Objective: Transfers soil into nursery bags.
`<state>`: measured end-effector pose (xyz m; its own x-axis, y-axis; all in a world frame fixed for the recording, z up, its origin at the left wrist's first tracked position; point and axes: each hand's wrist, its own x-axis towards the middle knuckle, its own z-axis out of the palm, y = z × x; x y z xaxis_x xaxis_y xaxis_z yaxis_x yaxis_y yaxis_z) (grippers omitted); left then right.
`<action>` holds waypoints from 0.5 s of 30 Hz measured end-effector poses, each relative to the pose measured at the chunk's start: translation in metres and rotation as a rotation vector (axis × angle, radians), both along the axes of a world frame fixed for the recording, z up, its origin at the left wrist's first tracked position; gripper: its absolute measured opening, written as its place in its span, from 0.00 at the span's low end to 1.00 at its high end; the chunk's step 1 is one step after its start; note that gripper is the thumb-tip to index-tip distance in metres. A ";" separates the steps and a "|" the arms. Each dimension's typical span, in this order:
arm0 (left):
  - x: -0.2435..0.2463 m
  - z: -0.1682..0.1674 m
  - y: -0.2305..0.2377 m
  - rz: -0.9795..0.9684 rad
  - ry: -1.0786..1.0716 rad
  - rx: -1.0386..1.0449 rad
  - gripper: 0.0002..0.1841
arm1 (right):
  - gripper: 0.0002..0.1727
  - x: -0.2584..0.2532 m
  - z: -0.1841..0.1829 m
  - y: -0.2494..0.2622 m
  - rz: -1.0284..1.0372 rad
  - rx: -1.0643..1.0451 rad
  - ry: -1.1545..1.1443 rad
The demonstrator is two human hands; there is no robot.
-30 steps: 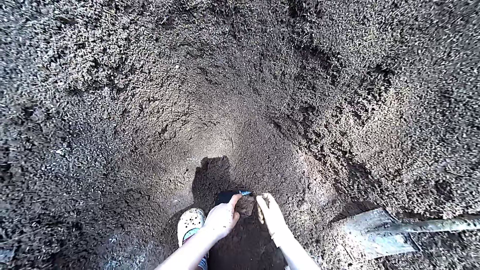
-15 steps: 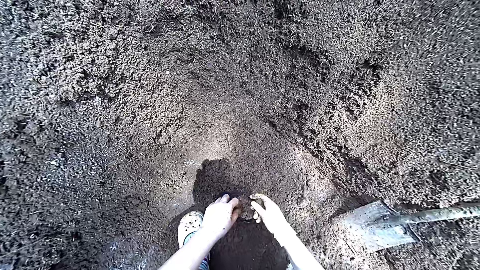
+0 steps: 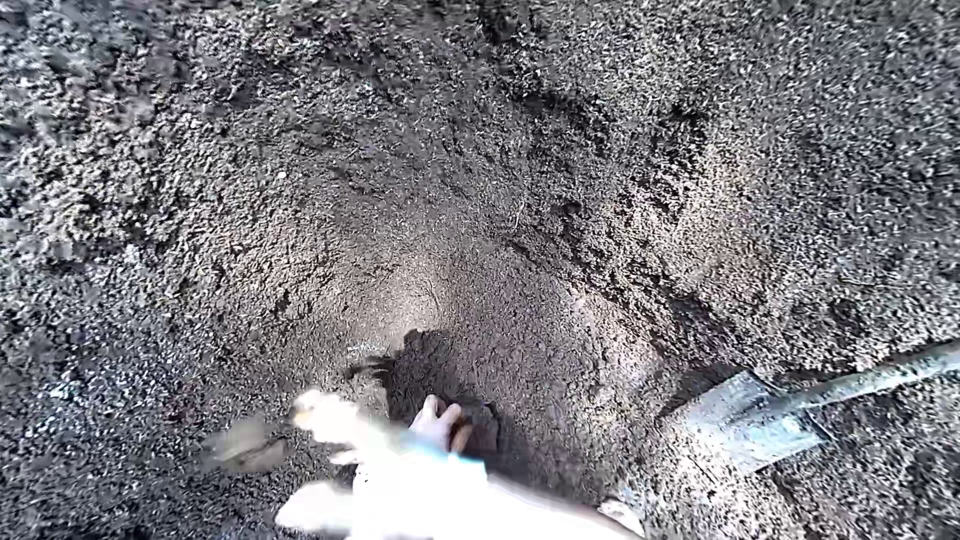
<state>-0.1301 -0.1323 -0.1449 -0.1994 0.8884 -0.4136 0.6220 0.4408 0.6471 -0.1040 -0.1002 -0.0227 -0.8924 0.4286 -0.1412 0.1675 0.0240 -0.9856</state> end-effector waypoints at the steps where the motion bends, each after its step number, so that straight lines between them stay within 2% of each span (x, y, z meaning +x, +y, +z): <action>1: 0.000 0.003 0.003 -0.009 -0.005 -0.038 0.21 | 0.34 -0.020 0.007 -0.009 0.178 0.176 0.104; 2: 0.001 0.001 0.004 -0.006 0.010 -0.029 0.21 | 0.33 -0.037 0.013 -0.006 0.213 0.332 0.162; 3: 0.003 -0.003 0.003 -0.008 0.040 -0.005 0.22 | 0.29 -0.048 0.017 0.011 0.163 0.419 0.151; 5: 0.007 0.015 0.007 -0.093 0.084 -0.156 0.22 | 0.24 -0.058 0.007 0.071 0.072 0.507 -0.126; 7: 0.004 0.019 0.017 -0.167 0.007 -0.218 0.29 | 0.24 -0.055 -0.037 0.143 -0.106 0.522 -0.338; 10: -0.010 0.004 0.012 -0.109 -0.181 -0.094 0.34 | 0.25 -0.031 -0.123 0.232 -0.339 0.552 -0.504; 12: -0.031 -0.005 0.005 0.067 -0.273 -0.020 0.32 | 0.32 -0.017 -0.177 0.265 -0.262 0.611 -0.626; 15: -0.044 -0.001 -0.004 0.213 -0.282 -0.005 0.32 | 0.40 0.002 -0.229 0.258 -0.154 0.728 -0.716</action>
